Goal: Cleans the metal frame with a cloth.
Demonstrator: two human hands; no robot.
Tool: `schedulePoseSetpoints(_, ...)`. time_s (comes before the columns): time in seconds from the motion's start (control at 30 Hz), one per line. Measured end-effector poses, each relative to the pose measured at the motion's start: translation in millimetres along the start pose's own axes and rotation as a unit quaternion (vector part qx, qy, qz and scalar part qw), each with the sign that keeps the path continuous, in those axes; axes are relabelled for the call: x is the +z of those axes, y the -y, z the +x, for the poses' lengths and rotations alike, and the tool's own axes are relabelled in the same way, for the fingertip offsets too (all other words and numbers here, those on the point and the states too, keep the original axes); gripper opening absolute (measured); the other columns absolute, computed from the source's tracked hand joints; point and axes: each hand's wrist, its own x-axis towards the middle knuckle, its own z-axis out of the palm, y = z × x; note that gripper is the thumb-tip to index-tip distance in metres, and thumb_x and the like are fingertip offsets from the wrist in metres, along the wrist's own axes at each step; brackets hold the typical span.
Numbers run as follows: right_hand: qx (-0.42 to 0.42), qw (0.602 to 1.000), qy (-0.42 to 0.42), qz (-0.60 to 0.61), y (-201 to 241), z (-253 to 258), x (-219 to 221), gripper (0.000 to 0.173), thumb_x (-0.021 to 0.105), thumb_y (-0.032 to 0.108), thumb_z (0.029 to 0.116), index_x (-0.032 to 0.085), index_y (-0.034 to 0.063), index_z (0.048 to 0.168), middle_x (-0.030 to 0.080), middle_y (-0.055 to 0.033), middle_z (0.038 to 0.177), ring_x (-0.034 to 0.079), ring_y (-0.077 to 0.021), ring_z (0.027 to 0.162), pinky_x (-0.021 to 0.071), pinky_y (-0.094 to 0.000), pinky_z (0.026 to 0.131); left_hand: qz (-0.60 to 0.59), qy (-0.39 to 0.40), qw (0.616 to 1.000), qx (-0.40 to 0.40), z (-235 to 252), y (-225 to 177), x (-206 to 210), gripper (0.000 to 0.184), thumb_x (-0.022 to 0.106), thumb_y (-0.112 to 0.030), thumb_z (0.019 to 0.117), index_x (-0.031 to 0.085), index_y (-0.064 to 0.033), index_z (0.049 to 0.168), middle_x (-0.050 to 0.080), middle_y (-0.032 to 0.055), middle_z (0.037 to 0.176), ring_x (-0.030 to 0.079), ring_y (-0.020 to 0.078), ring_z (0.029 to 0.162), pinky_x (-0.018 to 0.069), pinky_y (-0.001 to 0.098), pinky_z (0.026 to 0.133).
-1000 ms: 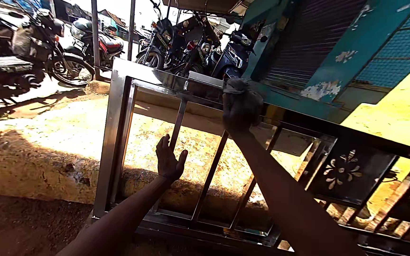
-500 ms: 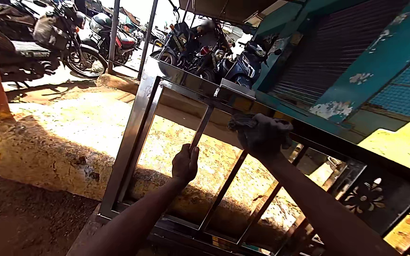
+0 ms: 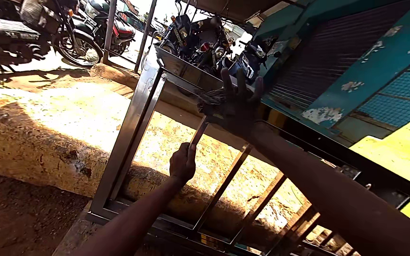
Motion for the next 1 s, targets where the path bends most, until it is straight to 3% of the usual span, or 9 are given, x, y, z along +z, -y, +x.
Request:
schedulePoseSetpoints(0.17, 0.053, 0.996, 0.075, -0.022, -43.2, -67.8, -13.9, 0.071, 0.056, 0.080, 0.0831, 0.073, 0.0227, 0.120, 0.025, -0.0195, 0.168, 0.013, -0.0498, 0.155, 0.0026, -0.0823, 0.112, 0.011, 0.029, 0.999, -0.024, -0.7, -8.3, -4.6, 0.071, 0.021, -0.059, 0.1030, 0.067, -0.0054, 0.109, 0.060, 0.0064, 0.066, 0.063, 0.0252, 0.063, 0.0514, 0.0491, 0.060)
schedulePoseSetpoints(0.27, 0.051, 0.999, 0.013, -0.006, -2.8, -10.1, 1.1, 0.071, 0.049, 0.084, 0.0837, 0.073, 0.0268, 0.118, 0.028, -0.0222, 0.166, 0.016, -0.0557, 0.152, 0.0037, -0.0842, 0.109, 0.014, 0.044, 0.998, -0.039, -0.3, -13.6, -9.9, 0.068, 0.024, -0.055, 0.1033, 0.067, -0.0038, 0.111, 0.064, 0.0086, 0.071, 0.066, 0.0276, 0.069, 0.0526, 0.0505, 0.065)
schedulePoseSetpoints(0.4, 0.039, 0.998, 0.019, 0.048, 58.8, 89.7, 12.8, 0.069, 0.051, 0.083, 0.0840, 0.069, 0.0345, 0.130, 0.020, -0.0124, 0.171, 0.010, -0.0456, 0.157, -0.0014, -0.0780, 0.115, 0.000, 0.039, 0.998, -0.045, -0.6, -10.6, -10.9, 0.064, 0.024, -0.052, 0.1046, 0.068, -0.0056, 0.106, 0.061, 0.0078, 0.067, 0.063, 0.0265, 0.066, 0.0512, 0.0498, 0.063)
schedulePoseSetpoints(0.47, 0.007, 0.999, 0.033, 0.036, 54.1, 89.9, 12.3, 0.066, 0.049, 0.082, 0.0858, 0.066, 0.0389, 0.133, 0.015, -0.0086, 0.173, 0.005, -0.0419, 0.158, -0.0031, -0.0766, 0.116, -0.013, 0.042, 0.998, -0.051, -1.4, -9.1, -8.8, 0.064, 0.024, -0.052, 0.1050, 0.068, -0.0055, 0.107, 0.061, 0.0079, 0.068, 0.064, 0.0266, 0.066, 0.0516, 0.0500, 0.064)
schedulePoseSetpoints(0.53, -0.027, 0.999, 0.031, 0.014, 27.9, 61.8, 6.6, 0.065, 0.051, 0.078, 0.0881, 0.066, 0.0348, 0.134, 0.014, -0.0083, 0.173, 0.006, -0.0408, 0.159, -0.0017, -0.0772, 0.116, -0.019, 0.045, 0.998, -0.048, 1.1, -9.5, -10.3, 0.067, 0.022, -0.053, 0.1051, 0.068, -0.0048, 0.107, 0.063, 0.0085, 0.071, 0.065, 0.0269, 0.069, 0.0523, 0.0498, 0.066)
schedulePoseSetpoints(0.67, 0.002, 0.998, 0.066, 0.004, -7.9, -0.7, -7.2, 0.066, 0.059, 0.076, 0.0851, 0.075, 0.0247, 0.123, 0.026, -0.0146, 0.169, 0.015, -0.0478, 0.155, 0.0043, -0.0833, 0.111, -0.003, 0.053, 0.997, -0.048, 0.6, -13.7, -10.3, 0.070, 0.022, -0.056, 0.1044, 0.068, -0.0034, 0.110, 0.067, 0.0112, 0.078, 0.068, 0.0289, 0.074, 0.0535, 0.0513, 0.068)
schedulePoseSetpoints(0.87, 0.033, 0.999, 0.017, 0.037, 67.3, 106.7, 18.9, 0.076, 0.049, 0.082, 0.0866, 0.070, 0.0221, 0.129, 0.020, -0.0148, 0.171, 0.011, -0.0448, 0.157, 0.0005, -0.0781, 0.115, -0.009, 0.047, 0.998, -0.038, 1.7, -9.9, -13.5, 0.065, 0.025, -0.052, 0.1050, 0.068, -0.0037, 0.109, 0.065, 0.0101, 0.074, 0.066, 0.0280, 0.071, 0.0528, 0.0505, 0.067)
schedulePoseSetpoints(0.93, 0.021, 0.999, -0.006, 0.037, 65.1, 105.0, 22.2, 0.069, 0.046, 0.078, 0.0913, 0.072, 0.0241, 0.125, 0.021, -0.0115, 0.171, 0.011, -0.0418, 0.158, 0.0006, -0.0769, 0.116, -0.016, 0.049, 0.998, -0.041, 1.0, -8.1, -14.0, 0.064, 0.025, -0.051, 0.1053, 0.068, -0.0043, 0.108, 0.064, 0.0096, 0.072, 0.065, 0.0271, 0.070, 0.0524, 0.0499, 0.067)
schedulePoseSetpoints(1.0, 0.007, 1.000, -0.003, 0.020, 36.1, 66.6, 14.1, 0.062, 0.045, 0.071, 0.0966, 0.065, 0.0258, 0.134, 0.021, -0.0084, 0.171, 0.011, -0.0398, 0.158, 0.0027, -0.0772, 0.116, -0.022, 0.041, 0.998, -0.037, 2.9, -7.4, -12.4, 0.066, 0.023, -0.052, 0.1055, 0.069, -0.0049, 0.106, 0.063, 0.0084, 0.070, 0.064, 0.0254, 0.069, 0.0521, 0.0485, 0.065)
